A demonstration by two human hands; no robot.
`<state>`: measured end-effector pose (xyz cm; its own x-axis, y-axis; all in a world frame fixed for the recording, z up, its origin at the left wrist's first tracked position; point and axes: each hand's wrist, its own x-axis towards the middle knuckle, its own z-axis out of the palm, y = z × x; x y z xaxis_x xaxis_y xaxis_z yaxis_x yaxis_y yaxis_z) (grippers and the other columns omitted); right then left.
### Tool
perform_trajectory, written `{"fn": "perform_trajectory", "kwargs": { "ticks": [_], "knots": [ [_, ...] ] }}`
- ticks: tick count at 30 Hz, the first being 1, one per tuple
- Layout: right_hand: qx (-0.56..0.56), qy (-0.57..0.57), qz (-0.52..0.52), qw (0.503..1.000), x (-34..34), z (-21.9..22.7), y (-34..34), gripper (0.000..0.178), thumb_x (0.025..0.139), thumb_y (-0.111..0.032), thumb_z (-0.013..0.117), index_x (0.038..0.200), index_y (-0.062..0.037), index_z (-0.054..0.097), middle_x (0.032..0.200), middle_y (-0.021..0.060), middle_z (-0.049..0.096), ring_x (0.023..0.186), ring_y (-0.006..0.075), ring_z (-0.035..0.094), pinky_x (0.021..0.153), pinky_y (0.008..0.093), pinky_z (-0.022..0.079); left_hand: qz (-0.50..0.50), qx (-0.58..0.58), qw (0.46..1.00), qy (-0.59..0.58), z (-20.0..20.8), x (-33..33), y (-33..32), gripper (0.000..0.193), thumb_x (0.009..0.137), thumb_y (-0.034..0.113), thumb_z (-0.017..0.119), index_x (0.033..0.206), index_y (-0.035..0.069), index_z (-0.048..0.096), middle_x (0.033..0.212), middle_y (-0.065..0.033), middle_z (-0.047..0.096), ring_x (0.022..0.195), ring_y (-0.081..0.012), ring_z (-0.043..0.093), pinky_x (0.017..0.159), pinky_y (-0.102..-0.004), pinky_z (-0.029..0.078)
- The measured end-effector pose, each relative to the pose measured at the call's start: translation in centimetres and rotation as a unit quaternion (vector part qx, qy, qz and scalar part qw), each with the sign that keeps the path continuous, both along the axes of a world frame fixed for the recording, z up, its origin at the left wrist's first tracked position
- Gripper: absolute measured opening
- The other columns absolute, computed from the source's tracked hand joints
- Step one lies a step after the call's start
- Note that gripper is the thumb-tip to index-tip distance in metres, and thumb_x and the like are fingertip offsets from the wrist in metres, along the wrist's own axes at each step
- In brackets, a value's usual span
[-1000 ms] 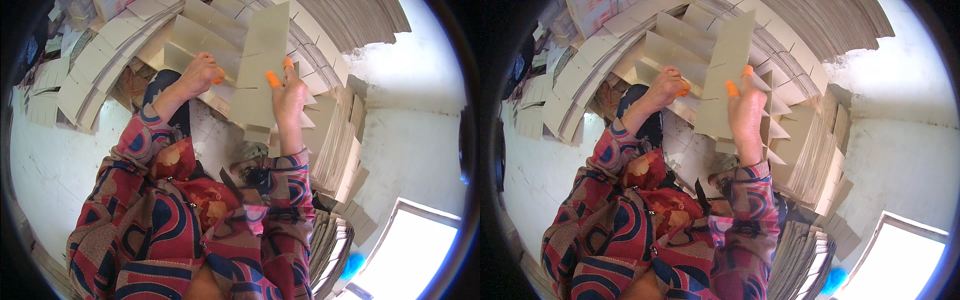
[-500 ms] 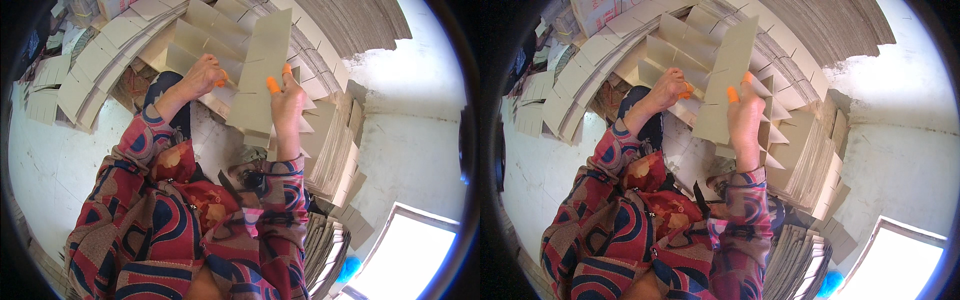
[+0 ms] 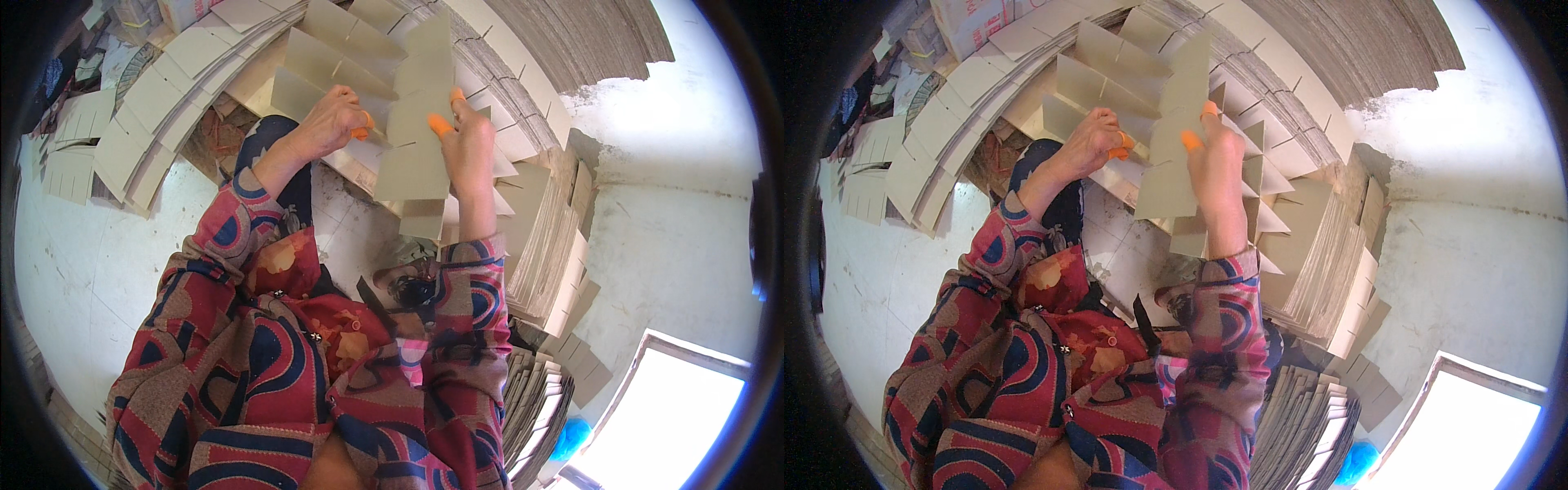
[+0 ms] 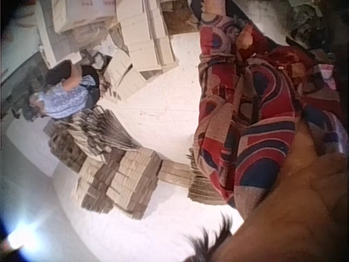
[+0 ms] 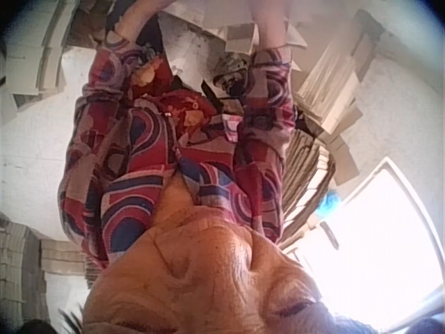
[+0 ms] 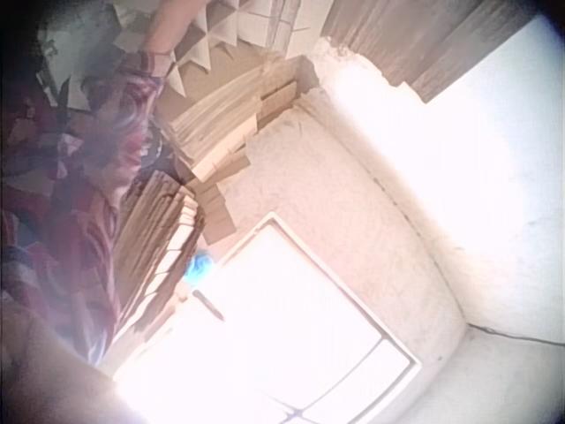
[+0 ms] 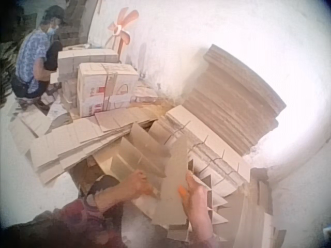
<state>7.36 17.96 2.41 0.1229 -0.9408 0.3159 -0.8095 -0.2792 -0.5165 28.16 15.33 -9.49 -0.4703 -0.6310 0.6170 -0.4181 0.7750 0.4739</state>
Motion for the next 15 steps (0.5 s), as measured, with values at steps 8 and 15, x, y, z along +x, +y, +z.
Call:
{"fn": "perform_trajectory", "kwargs": {
  "ticks": [8,15],
  "knots": [
    [0.002,0.004,0.032,0.999,1.0,-4.5,-0.8,0.022,0.074,0.002,0.066,0.092,0.0063,0.055,0.074,0.0277,0.057,0.068,0.0413,0.058,0.057,0.0425,0.046,0.012,0.01,1.0,-0.007,-0.5,-0.2,-0.3,0.012,0.068,0.002,0.067,0.077,0.01,0.066,0.069,-0.0057,0.058,0.076,-0.0227,0.054,0.084,-0.035,0.039],
    [0.034,0.059,0.079,0.995,1.4,-2.4,-2.4,0.025,0.071,-0.004,0.072,0.088,0.0054,0.057,0.08,0.0285,0.058,0.078,0.0448,0.059,0.066,0.0461,0.046,0.006,0.026,1.0,-0.017,-0.5,-0.1,-0.5,0.016,0.069,0.001,0.066,0.082,0.011,0.069,0.074,-0.0064,0.06,0.082,-0.0231,0.054,0.085,-0.0343,0.038]
  ]
}}
